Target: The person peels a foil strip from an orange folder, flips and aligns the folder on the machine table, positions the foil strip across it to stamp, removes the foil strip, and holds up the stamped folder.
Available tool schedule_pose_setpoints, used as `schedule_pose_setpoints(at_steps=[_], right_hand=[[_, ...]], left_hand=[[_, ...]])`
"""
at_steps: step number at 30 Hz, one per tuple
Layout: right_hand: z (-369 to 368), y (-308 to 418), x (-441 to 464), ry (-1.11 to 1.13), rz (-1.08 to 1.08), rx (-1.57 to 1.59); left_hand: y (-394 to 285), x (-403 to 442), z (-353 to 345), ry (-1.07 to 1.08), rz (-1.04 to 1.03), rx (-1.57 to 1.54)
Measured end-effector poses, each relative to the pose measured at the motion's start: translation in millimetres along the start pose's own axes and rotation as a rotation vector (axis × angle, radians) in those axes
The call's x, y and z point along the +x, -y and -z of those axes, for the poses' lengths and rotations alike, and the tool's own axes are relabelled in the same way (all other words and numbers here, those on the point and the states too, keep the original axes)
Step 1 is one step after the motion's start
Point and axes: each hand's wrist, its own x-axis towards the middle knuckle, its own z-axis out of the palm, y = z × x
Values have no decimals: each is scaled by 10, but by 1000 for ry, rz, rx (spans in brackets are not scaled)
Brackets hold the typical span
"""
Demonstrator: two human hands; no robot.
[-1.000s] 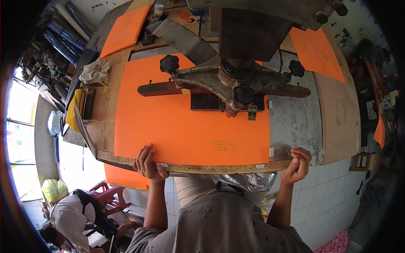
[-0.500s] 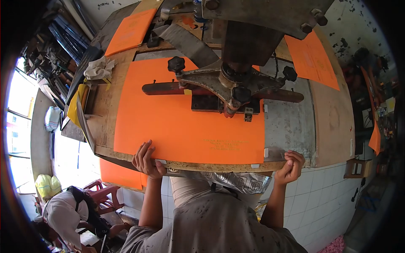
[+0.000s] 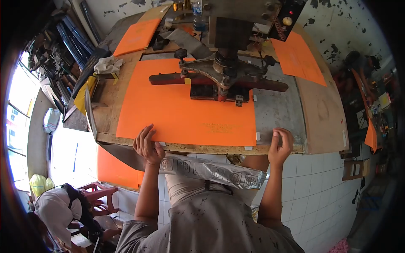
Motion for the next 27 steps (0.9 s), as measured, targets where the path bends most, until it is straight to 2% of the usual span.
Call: schedule_pose_setpoints(at_steps=[12,18,20,21,22,23,24,26,27], right_hand=[[19,23,-37,99,39,-35],[-9,-26,-165,34,3,-3],[16,-4,-235,48,39,-17],[30,12,-278,56,52,-24],[35,18,-308,49,83,-42],[33,13,-332,45,114,-59],[33,3,-358,46,145,-76],[31,-5,-388,78,189,-136],[40,31,-379,76,196,-155]], left_hand=[[-67,-14,145,49,64,-108],[-347,-52,657,-11,262,-471],[-612,-229,1095,188,458,-827],[-810,-215,1298,273,451,-1161],[-1016,-175,1476,356,440,-1496],[-1160,-155,1609,464,333,-1821],[-1316,18,1620,499,84,-2051],[-1556,348,1599,494,-277,-2147],[-1671,407,1698,487,-275,-2166]])
